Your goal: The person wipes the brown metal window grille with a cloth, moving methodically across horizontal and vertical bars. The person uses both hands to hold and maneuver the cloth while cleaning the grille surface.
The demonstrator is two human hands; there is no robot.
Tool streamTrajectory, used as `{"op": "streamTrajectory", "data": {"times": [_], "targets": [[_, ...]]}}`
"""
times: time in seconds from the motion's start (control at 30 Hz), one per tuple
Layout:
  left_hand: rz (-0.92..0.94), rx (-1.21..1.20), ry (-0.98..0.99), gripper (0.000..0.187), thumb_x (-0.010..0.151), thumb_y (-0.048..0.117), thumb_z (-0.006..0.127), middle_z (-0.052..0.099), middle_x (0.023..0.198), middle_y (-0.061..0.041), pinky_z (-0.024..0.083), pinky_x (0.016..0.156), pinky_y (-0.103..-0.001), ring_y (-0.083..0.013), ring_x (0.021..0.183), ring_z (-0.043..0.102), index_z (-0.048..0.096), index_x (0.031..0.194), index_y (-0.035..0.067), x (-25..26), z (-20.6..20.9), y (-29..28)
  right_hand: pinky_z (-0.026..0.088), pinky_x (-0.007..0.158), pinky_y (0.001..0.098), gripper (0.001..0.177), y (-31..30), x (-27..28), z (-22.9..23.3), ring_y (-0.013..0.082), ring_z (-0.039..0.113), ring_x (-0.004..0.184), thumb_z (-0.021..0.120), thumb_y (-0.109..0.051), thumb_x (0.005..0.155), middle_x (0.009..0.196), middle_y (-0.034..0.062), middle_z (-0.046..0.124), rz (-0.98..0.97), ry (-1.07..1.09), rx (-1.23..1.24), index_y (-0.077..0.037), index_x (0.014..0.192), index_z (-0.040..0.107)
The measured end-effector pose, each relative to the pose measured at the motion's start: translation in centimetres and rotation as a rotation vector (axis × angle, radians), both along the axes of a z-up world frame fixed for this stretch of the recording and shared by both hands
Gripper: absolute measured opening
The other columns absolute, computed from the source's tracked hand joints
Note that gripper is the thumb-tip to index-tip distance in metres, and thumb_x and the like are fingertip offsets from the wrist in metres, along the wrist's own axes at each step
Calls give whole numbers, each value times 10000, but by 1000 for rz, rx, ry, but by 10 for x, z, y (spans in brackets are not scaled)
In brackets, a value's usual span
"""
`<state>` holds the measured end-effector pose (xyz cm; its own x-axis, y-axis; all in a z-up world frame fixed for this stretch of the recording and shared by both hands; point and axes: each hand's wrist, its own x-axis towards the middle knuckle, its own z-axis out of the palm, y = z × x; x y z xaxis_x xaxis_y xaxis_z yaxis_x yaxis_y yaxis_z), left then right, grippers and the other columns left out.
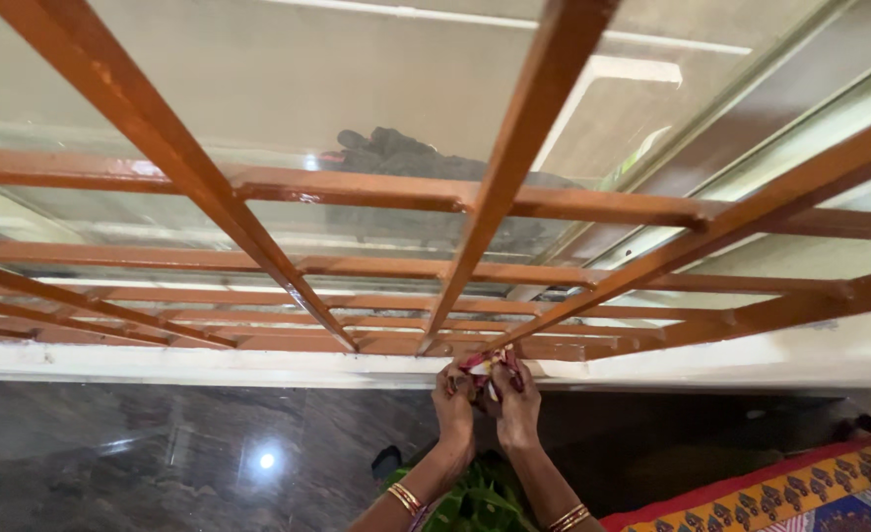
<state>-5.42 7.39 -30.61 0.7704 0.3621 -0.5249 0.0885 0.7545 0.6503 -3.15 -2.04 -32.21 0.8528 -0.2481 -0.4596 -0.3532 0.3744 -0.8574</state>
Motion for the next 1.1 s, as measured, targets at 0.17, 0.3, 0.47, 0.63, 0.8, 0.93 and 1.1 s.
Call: {"op": "streamTrajectory", "data": {"times": [0.17, 0.3, 0.47, 0.63, 0.8, 0.93, 1.1], "targets": [[-277, -48, 291, 368, 939, 88, 664, 613, 898, -31, 428, 578, -340, -176, 706, 580, 521, 1266, 179, -9, 18, 8, 524, 737, 267, 376, -8, 0, -25, 109, 638, 861, 691, 54, 880, 1027, 39, 724, 56, -147, -273, 18, 1254, 689], [-133, 47, -44, 482, 831, -47, 603, 671, 971, -2, 547, 718, -311, -158, 845, 663, 557, 1292, 86, -7, 1, 18, 579, 706, 309, 327, -15, -2, -19, 168, 674, 817, 666, 41, 890, 1000, 68, 730, -13, -18, -150, 36, 1216, 692], [-129, 82, -88, 329, 939, 34, 647, 635, 919, -4, 527, 738, -290, -123, 839, 617, 604, 1264, 49, 8, 1, 26, 540, 696, 288, 303, -6, 14, -14, 146, 646, 824, 623, -15, 932, 1014, 46, 713, 52, 3, -195, -6, 1227, 692], [-261, 97, -225, 98, 971, 32, 589, 642, 888, -58, 576, 634, -325, -154, 805, 657, 614, 1005, -57, 33, 1, 32, 542, 688, 316, 185, 7, 25, 9, 147, 659, 793, 553, -78, 981, 940, 68, 683, 154, 37, 56, 37, 1063, 672], [-401, 5, -124, 149, 916, 20, 601, 698, 871, -47, 513, 570, -277, -134, 698, 647, 690, 1034, 4, 30, 21, 41, 486, 638, 283, 111, -1, 17, 44, 129, 602, 719, 579, 1, 959, 885, 52, 645, 63, 41, 80, -1, 1022, 670], [-476, 178, -51, 211, 826, -31, 605, 683, 788, -77, 487, 546, -346, -196, 638, 641, 694, 1011, 14, 34, 1, 40, 425, 595, 271, 146, 11, 17, 25, 115, 542, 689, 596, 47, 901, 861, 37, 644, 170, -68, -140, 23, 999, 701], [-433, 884, -80, 156, 781, 15, 719, 700, 800, -122, 552, 687, -385, -238, 769, 687, 733, 932, -22, 46, -16, 37, 473, 678, 252, 131, 27, 32, 21, 133, 594, 739, 645, -10, 938, 847, 76, 630, 377, -305, -1081, 35, 1034, 722]]}}
